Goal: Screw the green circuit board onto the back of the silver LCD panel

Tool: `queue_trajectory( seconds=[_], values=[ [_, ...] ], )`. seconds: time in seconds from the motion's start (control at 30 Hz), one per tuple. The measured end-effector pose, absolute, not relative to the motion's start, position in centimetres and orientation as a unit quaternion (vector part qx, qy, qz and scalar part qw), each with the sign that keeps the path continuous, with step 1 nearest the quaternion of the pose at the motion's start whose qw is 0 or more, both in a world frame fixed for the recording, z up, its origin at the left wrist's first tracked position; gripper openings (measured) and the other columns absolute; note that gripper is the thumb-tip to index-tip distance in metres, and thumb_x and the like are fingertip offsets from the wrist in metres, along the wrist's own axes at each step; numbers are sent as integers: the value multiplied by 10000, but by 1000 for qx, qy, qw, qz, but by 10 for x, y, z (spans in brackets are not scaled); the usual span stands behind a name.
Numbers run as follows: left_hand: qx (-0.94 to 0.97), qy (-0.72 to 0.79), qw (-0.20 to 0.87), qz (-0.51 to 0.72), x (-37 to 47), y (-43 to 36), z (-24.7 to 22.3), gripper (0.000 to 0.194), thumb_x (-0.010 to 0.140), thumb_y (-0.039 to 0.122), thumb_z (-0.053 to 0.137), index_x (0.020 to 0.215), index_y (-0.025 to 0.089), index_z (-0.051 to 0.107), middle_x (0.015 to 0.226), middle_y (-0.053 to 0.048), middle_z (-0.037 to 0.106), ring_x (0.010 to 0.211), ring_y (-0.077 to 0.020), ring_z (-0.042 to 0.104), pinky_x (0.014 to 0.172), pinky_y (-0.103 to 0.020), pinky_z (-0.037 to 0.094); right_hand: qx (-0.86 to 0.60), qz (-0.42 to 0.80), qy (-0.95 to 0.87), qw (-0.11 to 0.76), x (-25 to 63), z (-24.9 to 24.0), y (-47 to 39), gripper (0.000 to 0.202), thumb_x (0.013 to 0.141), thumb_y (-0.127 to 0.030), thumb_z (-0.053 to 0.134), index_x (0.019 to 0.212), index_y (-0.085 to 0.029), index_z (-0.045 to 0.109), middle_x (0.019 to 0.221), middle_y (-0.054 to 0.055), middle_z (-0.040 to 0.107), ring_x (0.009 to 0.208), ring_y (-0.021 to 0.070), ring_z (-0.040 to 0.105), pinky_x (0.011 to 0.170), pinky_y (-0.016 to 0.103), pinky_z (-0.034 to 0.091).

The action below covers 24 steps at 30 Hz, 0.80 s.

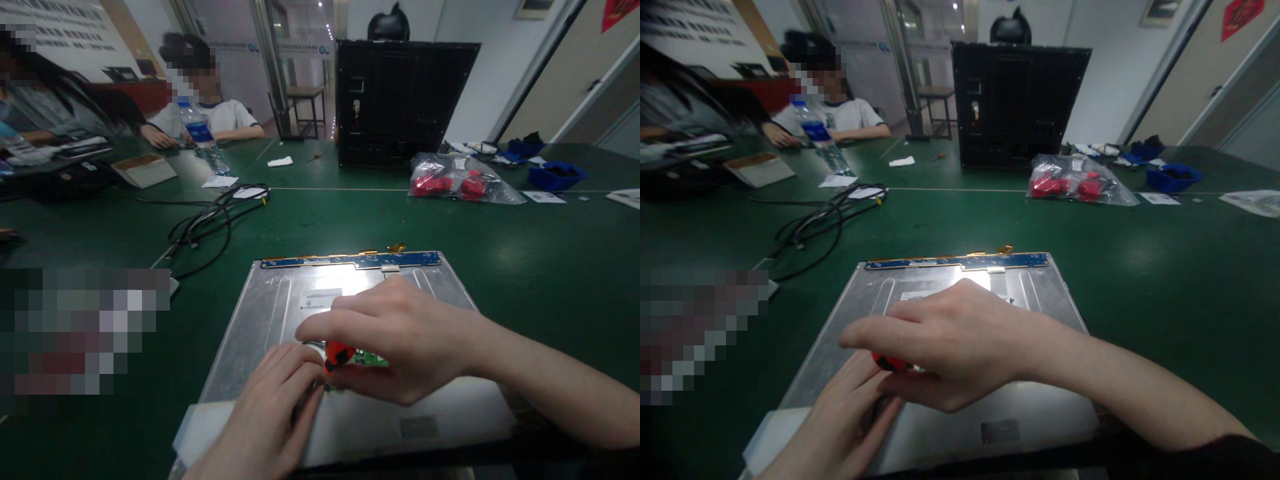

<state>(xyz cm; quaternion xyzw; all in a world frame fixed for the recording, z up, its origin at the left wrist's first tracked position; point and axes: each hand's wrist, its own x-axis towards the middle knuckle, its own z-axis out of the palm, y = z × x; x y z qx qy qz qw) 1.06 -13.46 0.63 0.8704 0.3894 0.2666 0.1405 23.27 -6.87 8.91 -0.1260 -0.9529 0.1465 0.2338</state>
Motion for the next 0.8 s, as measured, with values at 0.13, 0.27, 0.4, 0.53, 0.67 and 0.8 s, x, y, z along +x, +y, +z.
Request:
queue_trajectory(
  seconds=[0.13, 0.27, 0.4, 0.53, 0.67, 0.8],
  values=[
    [872, 389, 140, 263, 13, -133, 7, 165, 864, 101, 481, 922, 215, 586, 933, -54, 612, 874, -216, 594, 738, -323, 516, -103, 181, -953, 219, 234, 90, -68, 473, 834, -183, 518, 1291, -119, 415, 1063, 58, 620, 856, 132, 554, 656, 249, 417],
    [877, 386, 134, 253, 12, -132, 6, 171, 876, 107, 472, 959, 212, 578, 974, -66, 608, 919, -226, 592, 785, -344, 512, -111, 172, -952, 226, 234, 91, -68, 440, 846, -160, 489, 1280, -119, 425, 1039, 51, 624, 835, 127, 547, 644, 246, 405],
    [877, 390, 130, 249, 11, -133, 4, 136, 888, 130, 477, 944, 210, 571, 982, -74, 609, 953, -238, 592, 806, -350, 515, -125, 155, -952, 234, 233, 90, -68, 382, 880, -183, 519, 1254, -136, 455, 997, 24, 633, 807, 110, 543, 638, 238, 380],
    [875, 391, 129, 255, 11, -134, 4, 139, 887, 132, 477, 949, 210, 574, 973, -70, 612, 948, -240, 597, 804, -354, 516, -130, 133, -954, 236, 233, 88, -68, 367, 901, -248, 565, 1242, -145, 473, 970, 2, 639, 789, 104, 542, 632, 246, 361],
    [876, 386, 134, 256, 10, -133, 6, 141, 873, 115, 482, 936, 209, 568, 971, -67, 610, 931, -235, 597, 776, -340, 513, -116, 154, -952, 236, 234, 89, -68, 395, 893, -248, 561, 1254, -122, 464, 1041, 23, 633, 818, 105, 541, 651, 237, 374],
    [878, 385, 139, 247, 10, -133, 5, 149, 878, 112, 485, 954, 213, 563, 988, -68, 604, 943, -233, 588, 789, -340, 503, -107, 173, -951, 233, 234, 92, -69, 467, 806, -157, 572, 1255, -94, 461, 1127, 41, 607, 858, 103, 534, 670, 221, 386]
  ],
)
